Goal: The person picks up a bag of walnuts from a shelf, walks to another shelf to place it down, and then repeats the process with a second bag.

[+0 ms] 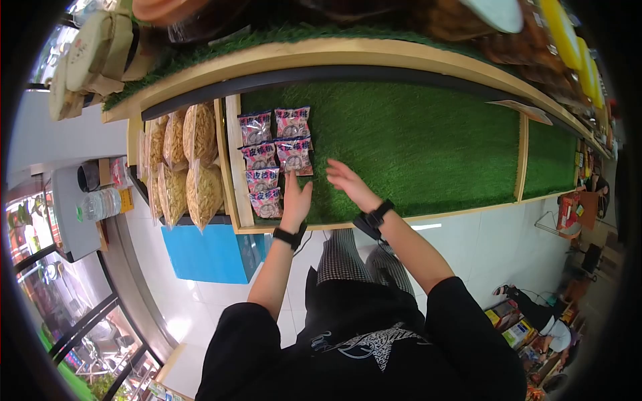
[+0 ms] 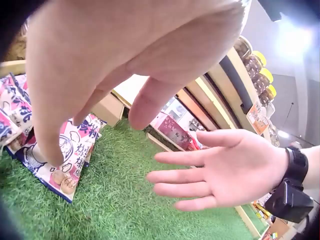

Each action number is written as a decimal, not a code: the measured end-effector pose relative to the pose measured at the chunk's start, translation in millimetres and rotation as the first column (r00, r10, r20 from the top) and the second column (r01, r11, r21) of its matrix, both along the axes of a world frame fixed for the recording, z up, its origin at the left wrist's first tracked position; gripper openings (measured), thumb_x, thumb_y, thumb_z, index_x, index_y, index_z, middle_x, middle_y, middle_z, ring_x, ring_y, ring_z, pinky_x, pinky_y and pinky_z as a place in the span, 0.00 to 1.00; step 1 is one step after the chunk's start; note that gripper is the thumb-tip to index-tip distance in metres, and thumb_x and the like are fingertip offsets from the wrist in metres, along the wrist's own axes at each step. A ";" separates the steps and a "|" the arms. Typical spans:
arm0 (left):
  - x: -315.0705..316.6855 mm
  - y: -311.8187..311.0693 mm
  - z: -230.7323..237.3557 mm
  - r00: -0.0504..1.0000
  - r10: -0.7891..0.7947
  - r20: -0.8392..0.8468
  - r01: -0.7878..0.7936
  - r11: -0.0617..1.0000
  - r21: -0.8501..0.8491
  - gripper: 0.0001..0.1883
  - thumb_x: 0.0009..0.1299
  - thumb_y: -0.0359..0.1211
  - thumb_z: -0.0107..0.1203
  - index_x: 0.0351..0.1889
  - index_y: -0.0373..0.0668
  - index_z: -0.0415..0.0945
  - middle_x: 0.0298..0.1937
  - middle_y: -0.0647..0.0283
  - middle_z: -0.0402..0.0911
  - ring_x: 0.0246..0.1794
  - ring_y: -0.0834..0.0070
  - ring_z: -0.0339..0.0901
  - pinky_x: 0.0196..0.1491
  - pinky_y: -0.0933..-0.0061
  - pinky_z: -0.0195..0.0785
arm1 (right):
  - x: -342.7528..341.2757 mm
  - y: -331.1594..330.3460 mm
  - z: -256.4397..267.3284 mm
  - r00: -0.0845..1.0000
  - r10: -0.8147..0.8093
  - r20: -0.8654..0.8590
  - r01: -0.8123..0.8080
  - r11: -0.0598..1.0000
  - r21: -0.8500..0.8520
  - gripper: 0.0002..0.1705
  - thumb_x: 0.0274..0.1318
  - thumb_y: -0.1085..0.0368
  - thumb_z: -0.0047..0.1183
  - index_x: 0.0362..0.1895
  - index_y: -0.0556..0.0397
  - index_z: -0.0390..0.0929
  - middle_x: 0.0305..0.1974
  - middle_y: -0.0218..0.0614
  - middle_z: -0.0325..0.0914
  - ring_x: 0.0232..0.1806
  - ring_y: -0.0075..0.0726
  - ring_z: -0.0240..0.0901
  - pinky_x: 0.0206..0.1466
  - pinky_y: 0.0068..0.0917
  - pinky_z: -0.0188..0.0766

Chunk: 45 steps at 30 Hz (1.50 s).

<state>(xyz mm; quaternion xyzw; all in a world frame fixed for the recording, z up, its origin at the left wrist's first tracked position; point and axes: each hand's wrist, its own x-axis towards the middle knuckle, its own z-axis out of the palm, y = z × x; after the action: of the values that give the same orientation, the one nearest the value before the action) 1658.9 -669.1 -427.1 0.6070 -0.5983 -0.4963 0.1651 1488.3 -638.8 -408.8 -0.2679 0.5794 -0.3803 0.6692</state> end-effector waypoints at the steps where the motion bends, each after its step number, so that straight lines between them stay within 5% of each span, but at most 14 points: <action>1: 3.1 9.6 9.6 1.000 -0.006 -0.007 0.007 0.999 0.044 0.34 0.64 0.36 0.49 0.63 0.27 0.49 0.65 0.37 0.50 0.69 0.51 0.45 0.67 0.65 0.42 | -11.4 16.0 7.1 0.999 0.031 0.043 -0.031 0.999 -0.018 0.31 0.57 0.57 0.47 0.63 0.52 0.56 0.55 0.38 0.66 0.52 0.29 0.65 0.53 0.26 0.61; 7: 12.7 87.2 33.1 0.988 0.026 -0.154 0.010 0.974 0.226 0.29 0.65 0.37 0.49 0.60 0.30 0.58 0.56 0.41 0.67 0.54 0.60 0.69 0.55 0.70 0.60 | -78.9 129.6 52.2 0.999 -0.053 0.008 0.054 0.997 -0.063 0.20 0.57 0.61 0.48 0.53 0.54 0.68 0.45 0.33 0.74 0.45 0.25 0.68 0.49 0.22 0.63; 11: -17.3 127.6 71.0 0.977 -0.182 -0.109 0.200 0.959 0.199 0.25 0.65 0.36 0.49 0.58 0.31 0.62 0.49 0.47 0.75 0.45 0.64 0.75 0.49 0.71 0.65 | -118.0 208.1 76.9 0.976 -0.173 -0.135 0.154 0.978 -0.140 0.17 0.55 0.66 0.48 0.49 0.56 0.70 0.41 0.33 0.75 0.43 0.26 0.69 0.49 0.22 0.63; 24: -247.0 240.4 175.6 0.700 -0.496 -0.513 0.533 0.841 -0.085 0.16 0.67 0.29 0.47 0.52 0.36 0.69 0.48 0.58 0.75 0.48 0.75 0.72 0.51 0.76 0.64 | -219.0 417.5 189.9 0.632 -0.693 -0.348 0.549 0.717 -0.431 0.12 0.56 0.66 0.49 0.44 0.56 0.74 0.36 0.33 0.77 0.38 0.25 0.71 0.43 0.22 0.66; 37: -361.0 370.5 209.7 0.301 -0.881 -0.365 0.887 0.399 -0.232 0.13 0.65 0.29 0.48 0.47 0.36 0.72 0.43 0.57 0.79 0.44 0.71 0.76 0.49 0.74 0.66 | -213.0 590.7 184.7 0.115 -0.961 -0.253 0.859 0.224 -0.460 0.11 0.58 0.65 0.47 0.42 0.57 0.74 0.35 0.34 0.78 0.37 0.24 0.71 0.44 0.22 0.66; 45: -410.4 396.5 216.9 0.221 -0.902 -0.371 0.926 0.314 -0.211 0.12 0.65 0.28 0.48 0.45 0.35 0.73 0.42 0.58 0.79 0.42 0.74 0.76 0.47 0.75 0.66 | -211.3 614.1 176.7 0.012 -0.961 -0.277 0.909 0.126 -0.397 0.11 0.57 0.65 0.47 0.42 0.58 0.74 0.35 0.35 0.78 0.38 0.25 0.72 0.43 0.21 0.66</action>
<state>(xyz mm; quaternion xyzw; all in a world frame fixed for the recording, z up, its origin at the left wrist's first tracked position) 1248.5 -272.5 -210.2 0.0208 -0.7729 -0.6324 -0.0483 1277.0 -24.7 -232.1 0.0636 0.7311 -0.6759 0.0686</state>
